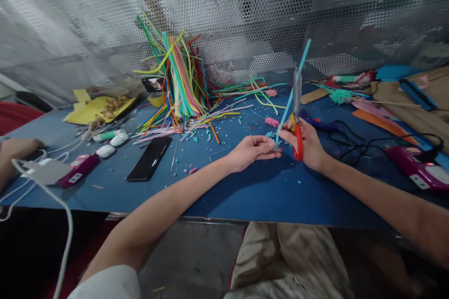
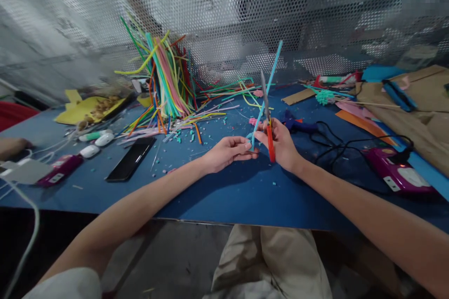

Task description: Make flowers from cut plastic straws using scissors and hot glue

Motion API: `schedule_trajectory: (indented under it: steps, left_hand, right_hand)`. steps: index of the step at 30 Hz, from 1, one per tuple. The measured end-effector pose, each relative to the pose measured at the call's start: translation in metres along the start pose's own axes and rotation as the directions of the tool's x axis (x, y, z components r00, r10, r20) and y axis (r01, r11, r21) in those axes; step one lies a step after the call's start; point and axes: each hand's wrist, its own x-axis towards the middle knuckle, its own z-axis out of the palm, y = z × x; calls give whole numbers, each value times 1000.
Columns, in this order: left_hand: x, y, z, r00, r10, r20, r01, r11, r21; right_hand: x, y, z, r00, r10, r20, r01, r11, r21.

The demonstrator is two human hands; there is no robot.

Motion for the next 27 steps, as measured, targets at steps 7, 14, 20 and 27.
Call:
schedule_trajectory:
  steps: [7, 14, 20, 27]
  left_hand:
    - [0, 0, 1, 1000, -7, -7, 7, 999, -44]
    - [-1, -1, -1, 1000, 6, 0, -6, 1000, -19]
    - [-1, -1, -1, 1000, -6, 3, 6, 1000, 16]
    - [-2, 3, -1, 998, 8, -61, -3, 996, 87]
  right_hand:
    - [-1, -5, 6, 997, -68, -21, 67, 996, -50]
    - [-4, -10, 7, 995, -91, -37, 87, 990, -107]
    - [-3, -9, 3, 997, -75, 25, 77, 990, -120]
    - [1, -9, -5, 993, 39, 115, -14, 977, -214]
